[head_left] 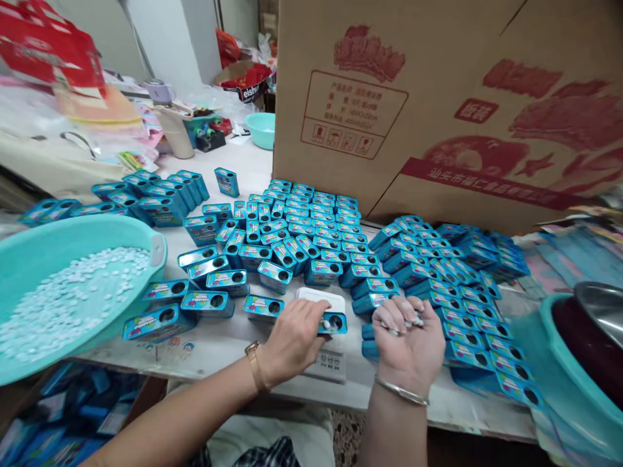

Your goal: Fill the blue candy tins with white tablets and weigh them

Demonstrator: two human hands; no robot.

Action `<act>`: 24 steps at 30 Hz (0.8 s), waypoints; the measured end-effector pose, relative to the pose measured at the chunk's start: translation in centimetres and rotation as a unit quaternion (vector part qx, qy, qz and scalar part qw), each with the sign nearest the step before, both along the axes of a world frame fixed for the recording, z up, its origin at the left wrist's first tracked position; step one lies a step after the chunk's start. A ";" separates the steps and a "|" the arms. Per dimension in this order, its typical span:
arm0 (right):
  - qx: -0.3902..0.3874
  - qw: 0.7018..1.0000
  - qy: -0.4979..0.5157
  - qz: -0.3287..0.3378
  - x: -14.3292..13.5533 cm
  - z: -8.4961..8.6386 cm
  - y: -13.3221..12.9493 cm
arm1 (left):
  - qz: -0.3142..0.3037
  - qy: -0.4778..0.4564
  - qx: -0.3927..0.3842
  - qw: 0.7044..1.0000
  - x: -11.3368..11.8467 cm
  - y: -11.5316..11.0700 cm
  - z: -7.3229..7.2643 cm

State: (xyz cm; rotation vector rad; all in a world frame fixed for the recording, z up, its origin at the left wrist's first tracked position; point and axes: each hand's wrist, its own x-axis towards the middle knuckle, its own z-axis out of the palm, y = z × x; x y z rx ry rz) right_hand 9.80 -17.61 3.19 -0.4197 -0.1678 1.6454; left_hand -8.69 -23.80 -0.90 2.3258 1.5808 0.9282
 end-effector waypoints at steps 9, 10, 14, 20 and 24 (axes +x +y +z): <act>-0.017 0.999 -0.032 0.017 -0.6 0.3 -1.0 | 0.036 -0.044 0.069 0.996 -6.6 -7.9 1.6; -0.019 0.999 -0.035 0.023 -0.7 0.2 -1.1 | 0.060 -0.037 0.056 0.996 -7.6 -8.9 1.4; -0.025 0.998 -0.042 0.051 -1.7 -0.4 -1.4 | 0.136 -0.021 0.041 0.990 -10.8 -12.3 -0.2; -0.034 0.995 -0.063 0.071 -3.5 -0.5 -1.6 | 0.194 -0.016 0.031 0.980 -13.2 -15.0 -1.5; -0.036 0.993 -0.077 0.077 -4.1 -0.4 -1.7 | 0.199 -0.009 0.040 0.979 -14.2 -15.1 -2.1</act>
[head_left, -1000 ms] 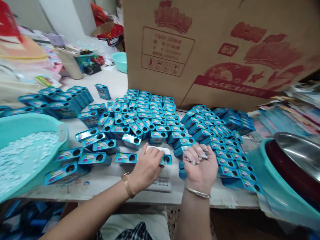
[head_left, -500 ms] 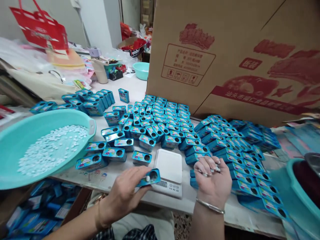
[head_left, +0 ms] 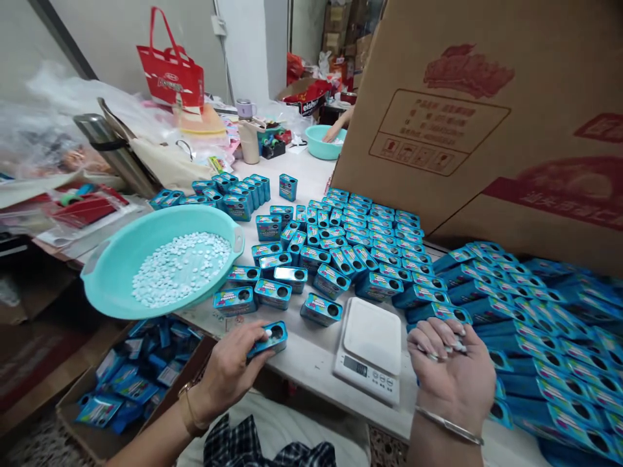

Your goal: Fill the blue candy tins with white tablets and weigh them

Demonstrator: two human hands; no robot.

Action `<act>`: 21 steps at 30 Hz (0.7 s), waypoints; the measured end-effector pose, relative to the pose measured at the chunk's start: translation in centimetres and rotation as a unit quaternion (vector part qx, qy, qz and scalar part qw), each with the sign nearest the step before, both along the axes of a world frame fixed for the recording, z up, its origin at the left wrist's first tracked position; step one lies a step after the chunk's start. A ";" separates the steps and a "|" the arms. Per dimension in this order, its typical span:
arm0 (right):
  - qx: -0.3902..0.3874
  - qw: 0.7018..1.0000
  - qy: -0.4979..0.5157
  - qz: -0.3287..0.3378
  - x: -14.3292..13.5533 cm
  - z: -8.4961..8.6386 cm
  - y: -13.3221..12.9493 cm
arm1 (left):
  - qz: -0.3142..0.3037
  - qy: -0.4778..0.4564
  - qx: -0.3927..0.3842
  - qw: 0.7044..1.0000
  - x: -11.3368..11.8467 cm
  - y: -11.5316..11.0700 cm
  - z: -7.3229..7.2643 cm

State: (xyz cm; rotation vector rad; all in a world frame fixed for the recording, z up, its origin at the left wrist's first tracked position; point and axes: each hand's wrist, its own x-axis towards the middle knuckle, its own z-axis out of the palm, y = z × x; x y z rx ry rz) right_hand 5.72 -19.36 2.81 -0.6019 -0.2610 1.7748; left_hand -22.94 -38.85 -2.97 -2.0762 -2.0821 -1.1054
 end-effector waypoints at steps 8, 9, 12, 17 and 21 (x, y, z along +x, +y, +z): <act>0.001 1.000 -0.009 -0.011 0.0 0.0 -0.1 | 0.015 0.020 0.008 1.000 -2.0 1.6 -1.8; 0.000 1.000 -0.010 -0.013 0.0 0.0 -0.1 | 0.014 0.021 0.011 1.000 -2.2 1.7 -2.1; -0.007 1.000 -0.006 -0.018 0.0 -0.1 -0.1 | 0.017 0.011 0.014 1.000 -2.3 1.9 -2.5; -0.019 1.000 0.002 -0.018 0.0 -0.5 0.2 | 0.036 0.014 -0.005 0.999 -2.4 1.7 -2.7; -0.024 0.999 0.005 -0.021 0.1 -0.7 0.3 | 0.001 0.023 0.000 1.000 -2.4 1.8 -2.5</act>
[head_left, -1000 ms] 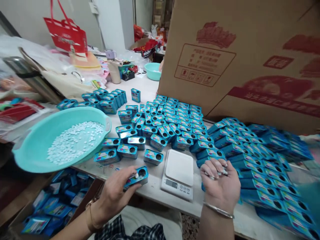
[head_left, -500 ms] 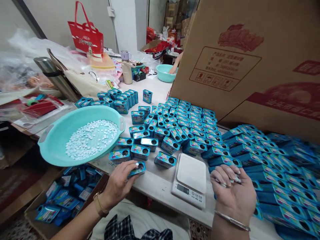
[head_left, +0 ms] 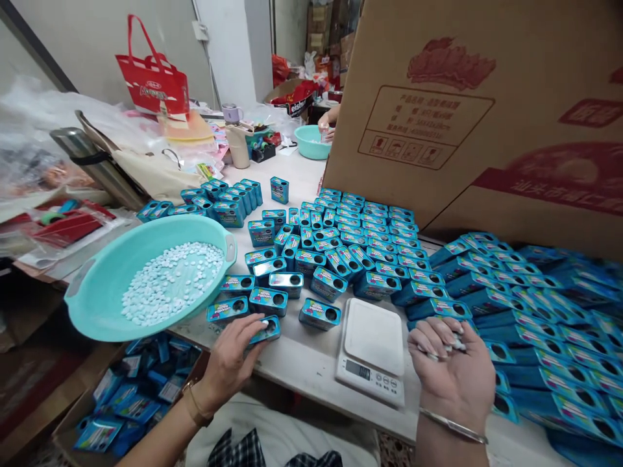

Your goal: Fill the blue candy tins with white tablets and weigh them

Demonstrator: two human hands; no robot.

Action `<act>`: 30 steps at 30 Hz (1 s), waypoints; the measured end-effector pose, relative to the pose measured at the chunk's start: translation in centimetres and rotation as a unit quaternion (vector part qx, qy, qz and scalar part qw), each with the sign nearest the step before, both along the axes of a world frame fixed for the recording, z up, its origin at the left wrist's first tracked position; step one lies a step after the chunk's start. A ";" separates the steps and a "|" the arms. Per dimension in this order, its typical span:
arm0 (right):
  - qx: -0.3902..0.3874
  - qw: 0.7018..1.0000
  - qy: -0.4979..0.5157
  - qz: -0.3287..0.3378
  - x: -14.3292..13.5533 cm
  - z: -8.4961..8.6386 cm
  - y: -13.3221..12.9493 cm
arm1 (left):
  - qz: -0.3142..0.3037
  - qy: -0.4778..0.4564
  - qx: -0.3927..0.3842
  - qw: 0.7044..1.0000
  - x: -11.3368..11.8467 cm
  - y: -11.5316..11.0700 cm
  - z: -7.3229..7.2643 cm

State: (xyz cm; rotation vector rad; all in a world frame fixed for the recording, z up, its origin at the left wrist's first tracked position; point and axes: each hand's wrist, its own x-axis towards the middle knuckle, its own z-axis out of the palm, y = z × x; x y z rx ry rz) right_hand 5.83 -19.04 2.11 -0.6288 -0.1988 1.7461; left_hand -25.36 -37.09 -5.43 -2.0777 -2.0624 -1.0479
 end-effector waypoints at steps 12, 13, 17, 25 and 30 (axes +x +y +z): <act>-0.001 0.999 0.031 -0.017 1.7 -0.6 0.3 | 0.042 0.081 0.015 0.996 0.2 1.2 0.8; 0.001 0.999 0.034 -0.019 1.8 -0.7 0.4 | 0.057 0.102 0.016 0.993 0.5 1.2 1.1; 0.008 0.999 0.046 -0.023 2.0 -0.7 0.5 | 0.058 0.117 0.036 0.991 3.0 2.8 2.8; 0.018 0.996 0.074 -0.040 3.9 -0.8 0.2 | -0.062 0.171 -0.099 0.978 8.0 10.0 5.2; 0.016 0.992 0.110 -0.064 5.8 -1.3 0.0 | -0.103 0.134 -0.079 0.982 9.2 10.6 7.7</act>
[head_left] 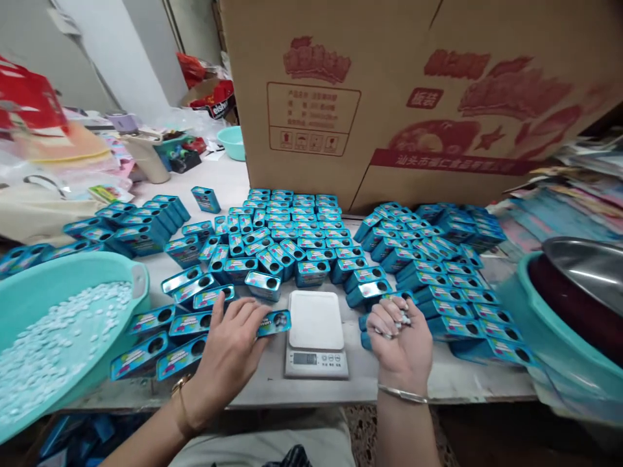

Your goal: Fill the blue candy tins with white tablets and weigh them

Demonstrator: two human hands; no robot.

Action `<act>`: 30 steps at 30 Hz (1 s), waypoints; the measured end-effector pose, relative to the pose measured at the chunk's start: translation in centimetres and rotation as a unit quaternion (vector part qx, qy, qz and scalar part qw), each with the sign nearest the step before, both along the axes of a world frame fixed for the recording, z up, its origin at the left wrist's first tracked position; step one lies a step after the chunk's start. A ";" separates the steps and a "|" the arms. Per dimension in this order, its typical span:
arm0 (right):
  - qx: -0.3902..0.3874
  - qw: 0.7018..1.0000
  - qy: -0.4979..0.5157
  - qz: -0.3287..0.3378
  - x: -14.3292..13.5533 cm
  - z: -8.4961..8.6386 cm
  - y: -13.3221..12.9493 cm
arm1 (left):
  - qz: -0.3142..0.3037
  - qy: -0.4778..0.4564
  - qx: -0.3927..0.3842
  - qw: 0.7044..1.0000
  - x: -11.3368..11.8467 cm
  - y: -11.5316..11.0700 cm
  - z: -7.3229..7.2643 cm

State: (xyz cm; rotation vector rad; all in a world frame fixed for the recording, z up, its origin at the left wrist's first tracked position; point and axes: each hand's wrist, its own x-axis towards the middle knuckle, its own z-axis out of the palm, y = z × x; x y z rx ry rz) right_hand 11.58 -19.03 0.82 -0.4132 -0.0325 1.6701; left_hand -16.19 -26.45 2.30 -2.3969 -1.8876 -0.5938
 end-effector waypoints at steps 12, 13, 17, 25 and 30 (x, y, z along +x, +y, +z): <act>-0.011 0.998 0.058 0.025 -0.2 0.4 0.6 | -0.088 -0.133 -0.034 0.987 6.9 5.5 -0.8; -0.012 0.998 0.059 0.023 0.1 0.5 0.5 | -0.075 -0.157 -0.007 0.985 6.5 5.1 -0.3; -0.010 0.998 0.060 0.009 0.4 0.7 0.2 | 0.042 -0.326 0.142 0.934 3.5 2.2 2.2; -0.005 0.999 0.040 0.025 -1.2 0.8 1.0 | 0.145 -0.496 0.144 0.844 0.6 -2.4 0.4; 0.010 1.000 0.009 0.023 -1.7 0.8 1.5 | 0.142 -0.512 0.099 0.841 1.2 -3.3 -1.4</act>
